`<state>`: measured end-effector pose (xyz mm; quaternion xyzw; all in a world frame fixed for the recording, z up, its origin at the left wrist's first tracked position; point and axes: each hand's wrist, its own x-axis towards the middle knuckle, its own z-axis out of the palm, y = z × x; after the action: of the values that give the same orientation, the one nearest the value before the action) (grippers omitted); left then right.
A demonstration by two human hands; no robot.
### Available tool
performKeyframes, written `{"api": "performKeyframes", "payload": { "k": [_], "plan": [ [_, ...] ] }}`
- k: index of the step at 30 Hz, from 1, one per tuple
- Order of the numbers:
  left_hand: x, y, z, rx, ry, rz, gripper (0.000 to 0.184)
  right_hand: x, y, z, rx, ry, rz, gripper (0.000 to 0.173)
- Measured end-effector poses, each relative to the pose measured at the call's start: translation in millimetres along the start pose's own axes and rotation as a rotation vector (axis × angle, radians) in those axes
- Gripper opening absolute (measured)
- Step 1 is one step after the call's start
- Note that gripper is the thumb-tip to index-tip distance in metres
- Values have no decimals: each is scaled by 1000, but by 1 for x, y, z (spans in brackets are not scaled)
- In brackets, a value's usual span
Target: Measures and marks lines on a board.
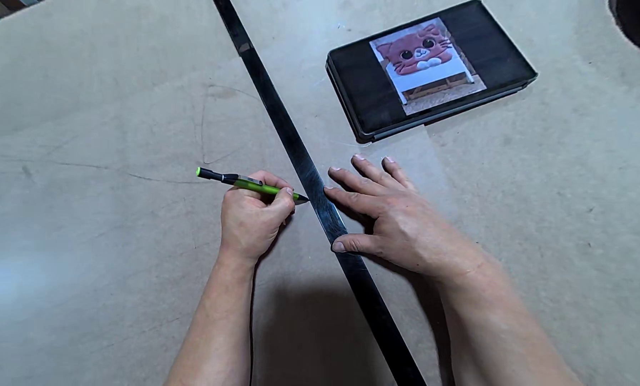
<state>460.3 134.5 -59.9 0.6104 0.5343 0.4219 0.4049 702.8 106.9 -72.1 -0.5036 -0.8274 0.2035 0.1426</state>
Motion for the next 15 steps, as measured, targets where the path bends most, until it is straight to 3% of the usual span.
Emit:
{"api": "performKeyframes", "payload": {
  "k": [11, 15],
  "plan": [
    [-1, 1, -1, 19, 11, -21, 5, 0, -4, -1, -1, 1, 15, 77],
    [-6, 7, -3, 52, -22, -57, 6, -2, -4, -3, 38, -9, 32, 86]
  ]
}}
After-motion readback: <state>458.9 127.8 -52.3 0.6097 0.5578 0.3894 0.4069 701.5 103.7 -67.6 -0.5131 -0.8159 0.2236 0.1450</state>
